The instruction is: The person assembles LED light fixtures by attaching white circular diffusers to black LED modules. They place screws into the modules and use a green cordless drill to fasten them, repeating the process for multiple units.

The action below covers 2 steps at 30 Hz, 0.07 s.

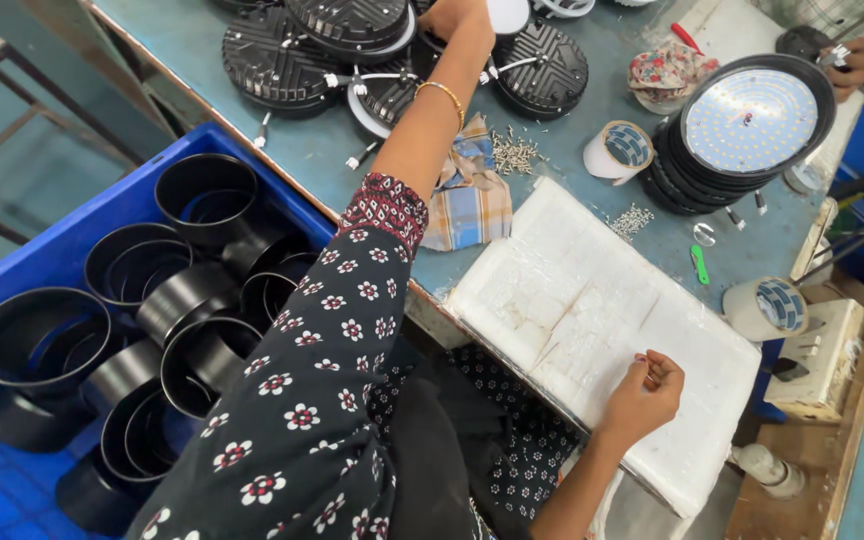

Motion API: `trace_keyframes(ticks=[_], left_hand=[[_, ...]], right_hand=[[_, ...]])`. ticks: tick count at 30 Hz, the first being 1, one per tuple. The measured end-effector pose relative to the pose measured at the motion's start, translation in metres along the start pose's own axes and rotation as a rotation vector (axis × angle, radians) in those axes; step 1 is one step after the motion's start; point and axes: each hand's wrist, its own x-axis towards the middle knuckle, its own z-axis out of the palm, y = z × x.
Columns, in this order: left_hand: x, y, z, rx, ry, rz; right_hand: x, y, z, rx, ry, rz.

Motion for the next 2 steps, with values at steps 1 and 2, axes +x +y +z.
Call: trace_keyframes(ticks=[1,2], left_hand=[[-0.0052,-0.0016,-0.0017,0.025,0.011,0.010],[-0.0099,-0.0040,-0.0065,0.024,0.013,0.010]], right_hand=[[0.0001,0.0030,-0.0017,0.019,0.002,-0.003],[-0.0006,0.0061,-0.0048,0.037,0.004,-0.004]])
